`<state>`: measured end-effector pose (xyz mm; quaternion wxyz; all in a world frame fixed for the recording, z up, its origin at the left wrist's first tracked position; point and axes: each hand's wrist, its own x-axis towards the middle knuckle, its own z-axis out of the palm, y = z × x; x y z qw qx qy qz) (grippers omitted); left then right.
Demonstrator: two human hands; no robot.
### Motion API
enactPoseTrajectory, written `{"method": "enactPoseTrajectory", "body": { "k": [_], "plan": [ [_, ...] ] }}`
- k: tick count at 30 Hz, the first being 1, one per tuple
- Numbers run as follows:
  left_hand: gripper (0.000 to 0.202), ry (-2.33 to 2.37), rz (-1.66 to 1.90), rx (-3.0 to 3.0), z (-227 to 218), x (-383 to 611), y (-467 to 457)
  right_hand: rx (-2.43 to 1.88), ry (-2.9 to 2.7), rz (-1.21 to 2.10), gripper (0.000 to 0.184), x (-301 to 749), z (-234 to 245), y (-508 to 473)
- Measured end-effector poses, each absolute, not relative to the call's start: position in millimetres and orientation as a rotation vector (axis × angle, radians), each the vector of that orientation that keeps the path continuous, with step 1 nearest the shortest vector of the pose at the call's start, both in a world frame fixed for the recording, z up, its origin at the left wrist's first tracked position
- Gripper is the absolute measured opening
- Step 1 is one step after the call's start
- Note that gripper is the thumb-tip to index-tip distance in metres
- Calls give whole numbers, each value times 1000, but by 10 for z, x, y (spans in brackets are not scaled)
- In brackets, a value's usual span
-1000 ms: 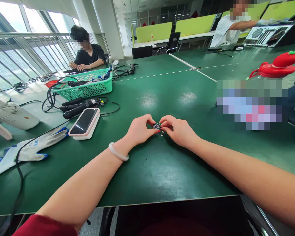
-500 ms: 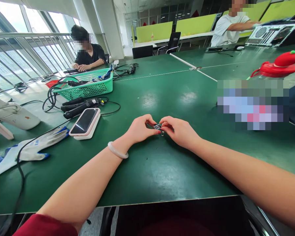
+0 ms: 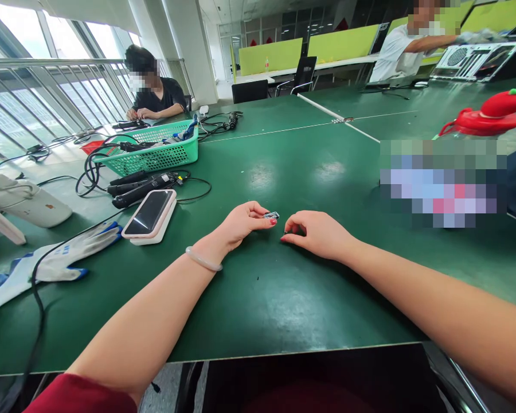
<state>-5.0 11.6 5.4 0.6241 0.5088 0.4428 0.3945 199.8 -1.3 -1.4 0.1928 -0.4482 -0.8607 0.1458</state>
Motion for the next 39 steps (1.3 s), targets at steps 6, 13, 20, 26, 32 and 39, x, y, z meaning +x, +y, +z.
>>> {"method": "enactPoseTrajectory", "body": {
  "k": [6,13,20,26,32,39],
  "plan": [
    [36,1027,891,1186,44,-46,119,-1261,-2436,395,9,1946,-35,-24],
    [35,1035,866,1232,29,-52,125,-1368,-2364,369,9,2029,-31,23],
    [34,1045,846,1245,23,-52,122,-1448,-2383,290,15,1962,-47,36],
    [33,1035,835,1244,33,-42,118,-1395,-2484,280,15,1968,-11,27],
    [33,1061,841,1218,64,-20,108,-1458,-2392,236,22,1924,-50,56],
    [33,1052,832,1234,58,-36,112,-1407,-2478,347,16,1956,1,46]
  ]
}}
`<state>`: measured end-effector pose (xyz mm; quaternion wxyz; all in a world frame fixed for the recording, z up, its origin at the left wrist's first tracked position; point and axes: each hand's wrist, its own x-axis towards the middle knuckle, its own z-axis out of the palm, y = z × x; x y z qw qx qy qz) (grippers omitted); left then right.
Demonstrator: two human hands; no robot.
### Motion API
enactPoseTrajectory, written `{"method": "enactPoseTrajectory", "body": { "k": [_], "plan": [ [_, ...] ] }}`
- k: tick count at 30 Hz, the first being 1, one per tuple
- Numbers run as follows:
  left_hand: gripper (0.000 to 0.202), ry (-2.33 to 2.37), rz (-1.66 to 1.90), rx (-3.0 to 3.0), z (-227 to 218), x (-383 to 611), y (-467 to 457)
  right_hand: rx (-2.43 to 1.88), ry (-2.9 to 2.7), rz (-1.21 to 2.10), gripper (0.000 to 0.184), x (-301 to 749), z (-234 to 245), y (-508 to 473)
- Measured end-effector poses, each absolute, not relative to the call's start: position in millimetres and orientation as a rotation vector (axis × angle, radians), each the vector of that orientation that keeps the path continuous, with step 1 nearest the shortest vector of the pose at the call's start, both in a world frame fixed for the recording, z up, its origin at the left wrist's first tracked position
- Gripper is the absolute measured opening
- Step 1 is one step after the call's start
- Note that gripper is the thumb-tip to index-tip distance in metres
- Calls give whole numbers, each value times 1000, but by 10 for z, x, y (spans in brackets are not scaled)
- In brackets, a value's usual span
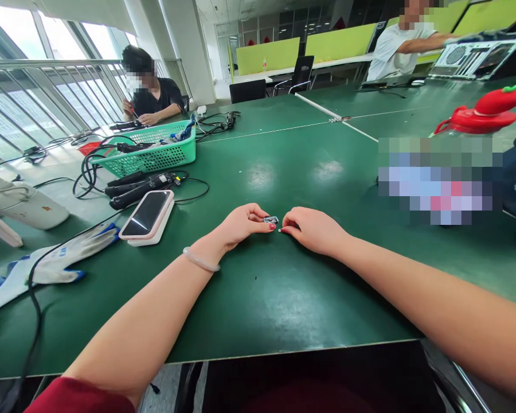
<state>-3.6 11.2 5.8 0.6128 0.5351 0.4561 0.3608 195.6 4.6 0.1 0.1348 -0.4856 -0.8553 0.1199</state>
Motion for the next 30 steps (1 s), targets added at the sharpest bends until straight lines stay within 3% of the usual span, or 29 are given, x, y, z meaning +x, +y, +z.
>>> {"method": "enactPoseTrajectory", "body": {
  "k": [6,19,30],
  "plan": [
    [31,1060,814,1247,51,-33,113,-1335,-2472,542,17,2020,37,10],
    [32,1093,790,1303,49,-14,97,-1342,-2495,458,12,2030,26,14],
    [32,1139,716,1495,45,19,65,-1252,-2165,327,11,1928,80,-83]
  ]
}}
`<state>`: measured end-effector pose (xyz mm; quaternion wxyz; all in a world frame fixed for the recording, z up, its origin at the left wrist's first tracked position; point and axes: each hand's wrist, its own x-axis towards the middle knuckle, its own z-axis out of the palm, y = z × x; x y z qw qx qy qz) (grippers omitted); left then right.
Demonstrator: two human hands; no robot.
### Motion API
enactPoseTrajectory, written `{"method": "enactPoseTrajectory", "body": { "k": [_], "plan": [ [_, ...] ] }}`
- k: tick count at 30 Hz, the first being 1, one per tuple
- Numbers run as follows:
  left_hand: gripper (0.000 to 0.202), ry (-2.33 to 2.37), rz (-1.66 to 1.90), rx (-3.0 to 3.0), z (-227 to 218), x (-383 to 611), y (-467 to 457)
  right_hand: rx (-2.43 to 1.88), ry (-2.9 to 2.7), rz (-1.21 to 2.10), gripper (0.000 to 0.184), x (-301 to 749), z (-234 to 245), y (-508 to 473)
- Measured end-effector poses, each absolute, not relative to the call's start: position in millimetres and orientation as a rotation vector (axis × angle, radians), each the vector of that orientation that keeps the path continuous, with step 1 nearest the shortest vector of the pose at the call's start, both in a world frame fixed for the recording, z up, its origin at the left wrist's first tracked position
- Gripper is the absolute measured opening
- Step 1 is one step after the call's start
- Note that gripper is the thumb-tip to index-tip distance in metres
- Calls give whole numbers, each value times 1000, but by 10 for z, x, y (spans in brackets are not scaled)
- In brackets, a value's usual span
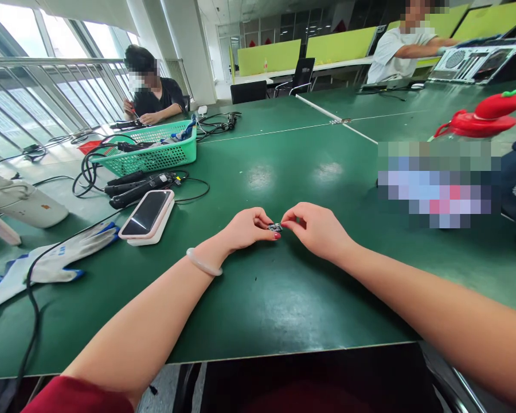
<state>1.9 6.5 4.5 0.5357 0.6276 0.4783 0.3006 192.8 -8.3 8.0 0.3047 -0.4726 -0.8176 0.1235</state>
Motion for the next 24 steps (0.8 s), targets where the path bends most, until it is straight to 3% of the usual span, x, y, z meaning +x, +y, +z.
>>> {"method": "enactPoseTrajectory", "body": {
  "k": [24],
  "plan": [
    [28,1086,805,1364,72,19,65,-1303,-2245,383,20,1948,35,-82]
  ]
}}
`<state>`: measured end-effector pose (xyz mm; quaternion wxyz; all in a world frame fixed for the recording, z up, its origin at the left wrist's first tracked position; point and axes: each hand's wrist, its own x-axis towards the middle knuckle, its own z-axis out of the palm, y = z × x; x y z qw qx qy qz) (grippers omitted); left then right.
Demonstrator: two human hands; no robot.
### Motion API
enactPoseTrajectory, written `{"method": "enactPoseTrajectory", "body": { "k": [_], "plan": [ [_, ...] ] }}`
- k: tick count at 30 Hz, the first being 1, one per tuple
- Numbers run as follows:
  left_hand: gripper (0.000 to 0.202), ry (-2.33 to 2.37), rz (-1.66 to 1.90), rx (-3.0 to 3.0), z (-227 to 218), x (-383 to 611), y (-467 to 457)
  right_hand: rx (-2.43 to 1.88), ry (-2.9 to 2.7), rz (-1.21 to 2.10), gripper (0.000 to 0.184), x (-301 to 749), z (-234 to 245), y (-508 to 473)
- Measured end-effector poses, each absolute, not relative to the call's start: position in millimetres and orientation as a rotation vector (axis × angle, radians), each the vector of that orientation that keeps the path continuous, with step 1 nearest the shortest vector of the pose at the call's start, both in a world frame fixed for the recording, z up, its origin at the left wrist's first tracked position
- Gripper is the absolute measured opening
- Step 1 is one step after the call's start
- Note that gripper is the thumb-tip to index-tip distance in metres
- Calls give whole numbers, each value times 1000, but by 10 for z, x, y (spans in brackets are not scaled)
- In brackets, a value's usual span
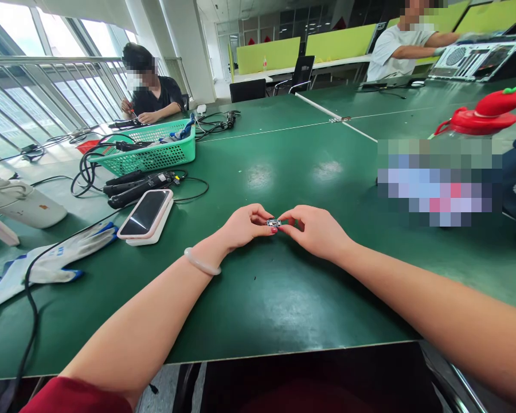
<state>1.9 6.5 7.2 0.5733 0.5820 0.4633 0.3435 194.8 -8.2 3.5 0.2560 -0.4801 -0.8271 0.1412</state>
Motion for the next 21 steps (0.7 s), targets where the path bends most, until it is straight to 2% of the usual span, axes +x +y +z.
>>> {"method": "enactPoseTrajectory", "body": {
  "k": [9,14,17,21],
  "plan": [
    [26,958,697,1213,114,32,13,-1288,-2346,224,24,1864,-29,-128],
    [22,1049,681,1318,92,-1,59,-1284,-2314,308,24,1896,-31,-72],
    [22,1270,734,1551,102,-163,149,-1308,-2243,392,24,1955,-19,-19],
    [28,1929,686,2107,160,-545,252,-1342,-2152,505,26,2026,-18,35]
  ]
}}
